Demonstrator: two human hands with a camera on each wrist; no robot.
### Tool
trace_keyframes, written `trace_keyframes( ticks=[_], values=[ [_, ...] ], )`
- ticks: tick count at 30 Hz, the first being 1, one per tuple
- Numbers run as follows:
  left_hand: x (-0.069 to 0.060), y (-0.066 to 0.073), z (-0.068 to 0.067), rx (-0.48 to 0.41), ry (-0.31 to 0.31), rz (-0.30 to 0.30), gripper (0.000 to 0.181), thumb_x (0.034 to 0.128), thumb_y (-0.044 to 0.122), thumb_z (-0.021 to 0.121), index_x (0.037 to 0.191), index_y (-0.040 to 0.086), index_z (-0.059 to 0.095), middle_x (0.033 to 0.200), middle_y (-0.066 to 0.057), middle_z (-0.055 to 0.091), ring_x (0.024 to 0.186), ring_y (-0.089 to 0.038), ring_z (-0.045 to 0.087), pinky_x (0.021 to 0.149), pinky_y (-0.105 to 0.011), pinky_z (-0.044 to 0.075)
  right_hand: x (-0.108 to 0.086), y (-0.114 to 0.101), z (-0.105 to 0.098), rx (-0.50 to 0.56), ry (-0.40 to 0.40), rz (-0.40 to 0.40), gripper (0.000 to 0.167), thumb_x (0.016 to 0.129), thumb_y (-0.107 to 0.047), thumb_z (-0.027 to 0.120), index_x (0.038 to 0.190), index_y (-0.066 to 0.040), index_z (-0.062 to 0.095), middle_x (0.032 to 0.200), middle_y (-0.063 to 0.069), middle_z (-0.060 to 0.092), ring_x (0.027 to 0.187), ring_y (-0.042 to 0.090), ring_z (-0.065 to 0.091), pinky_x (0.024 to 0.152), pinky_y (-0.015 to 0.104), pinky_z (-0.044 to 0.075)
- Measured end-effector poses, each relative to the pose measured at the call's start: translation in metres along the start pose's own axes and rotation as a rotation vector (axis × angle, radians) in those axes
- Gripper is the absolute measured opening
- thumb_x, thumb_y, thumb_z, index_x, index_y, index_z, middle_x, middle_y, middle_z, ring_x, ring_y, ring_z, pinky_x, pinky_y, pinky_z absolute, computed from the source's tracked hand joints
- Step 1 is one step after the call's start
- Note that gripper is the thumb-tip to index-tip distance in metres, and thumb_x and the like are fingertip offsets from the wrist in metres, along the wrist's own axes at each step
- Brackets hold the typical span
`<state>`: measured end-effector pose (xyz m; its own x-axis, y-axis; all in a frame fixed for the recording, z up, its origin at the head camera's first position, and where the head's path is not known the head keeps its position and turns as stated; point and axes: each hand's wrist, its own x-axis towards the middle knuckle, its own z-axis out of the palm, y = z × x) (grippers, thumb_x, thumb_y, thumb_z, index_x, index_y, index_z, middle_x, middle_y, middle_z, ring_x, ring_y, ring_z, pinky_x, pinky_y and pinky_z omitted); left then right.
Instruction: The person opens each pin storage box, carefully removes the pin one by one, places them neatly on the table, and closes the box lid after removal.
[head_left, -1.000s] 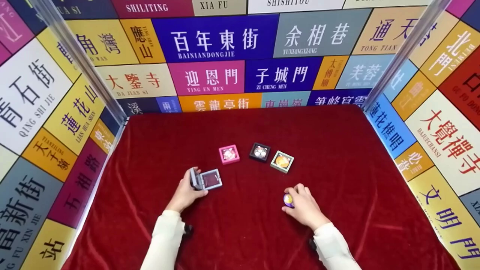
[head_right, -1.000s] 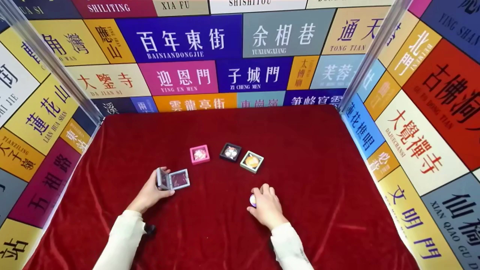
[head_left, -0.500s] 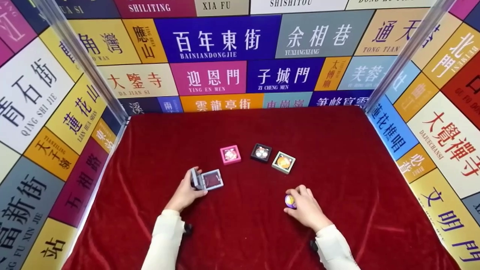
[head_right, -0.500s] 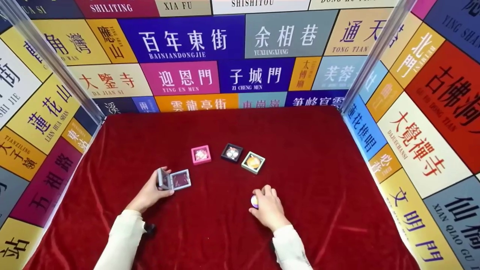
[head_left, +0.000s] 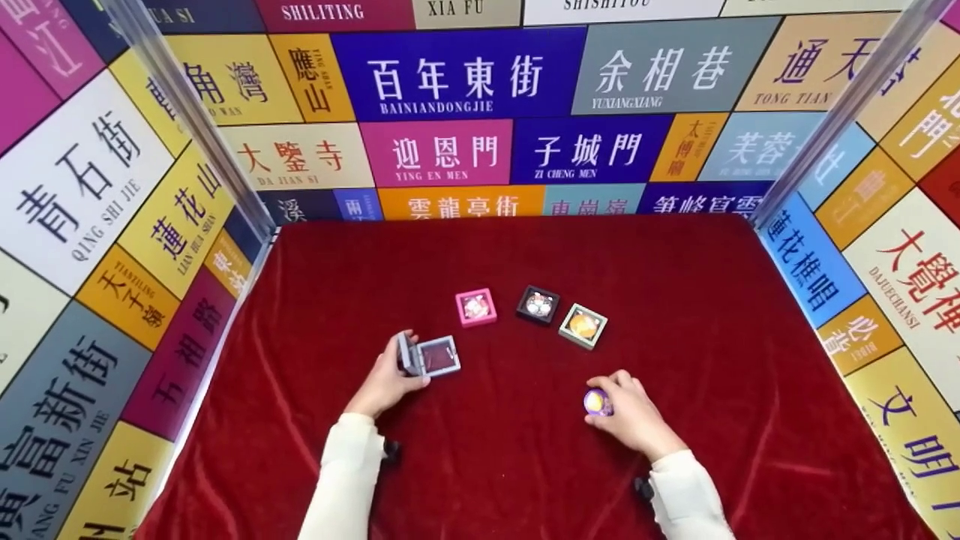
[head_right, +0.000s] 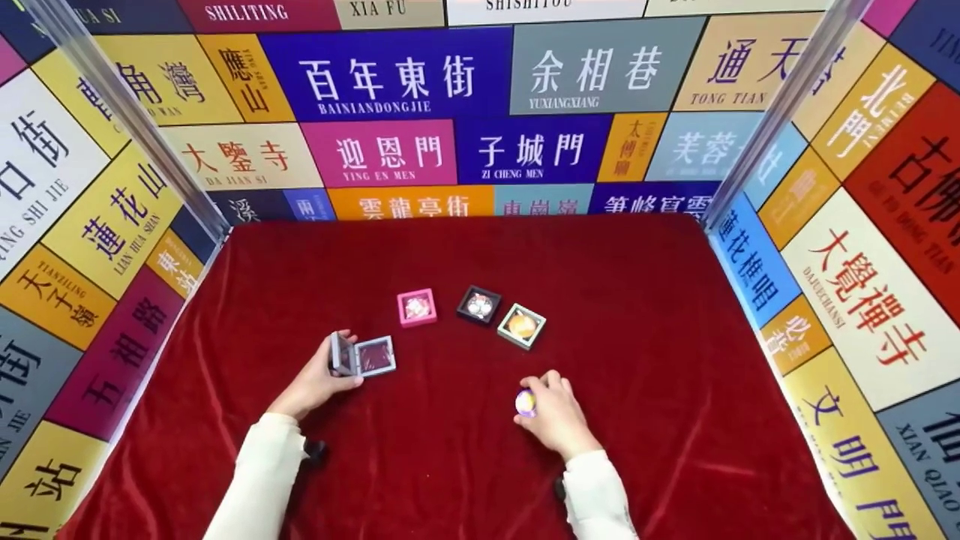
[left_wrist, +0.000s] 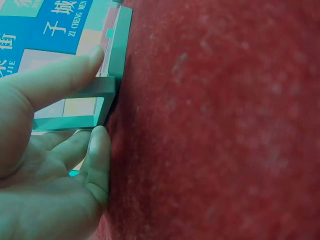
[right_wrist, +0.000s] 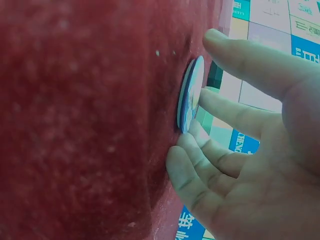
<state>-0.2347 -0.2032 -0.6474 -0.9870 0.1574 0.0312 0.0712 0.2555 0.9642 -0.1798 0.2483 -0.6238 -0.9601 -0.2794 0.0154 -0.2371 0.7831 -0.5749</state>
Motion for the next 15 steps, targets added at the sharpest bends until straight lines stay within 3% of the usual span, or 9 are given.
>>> trace_keyframes(
  ticks=[15],
  values=[
    [-0.0012, -0.0034, -0.0028, 0.021, -0.028, -0.014, 0.091, 0.0856, -0.008, 0.086, 0.160, -0.007, 0.035, 0.161, -0.028, 0.047, 0.141, -0.040, 0.053, 0.110, -0.047, 0.049, 0.0002, -0.0010, -0.0034, 0.013, -0.038, 0.022, 0.053, 0.087, -0.015, 0.091, 0.135, -0.005, 0.070, 0.117, 0.012, 0.059, 0.114, 0.038, 0.054, 0.097, 0.055, 0.047]
  ],
)
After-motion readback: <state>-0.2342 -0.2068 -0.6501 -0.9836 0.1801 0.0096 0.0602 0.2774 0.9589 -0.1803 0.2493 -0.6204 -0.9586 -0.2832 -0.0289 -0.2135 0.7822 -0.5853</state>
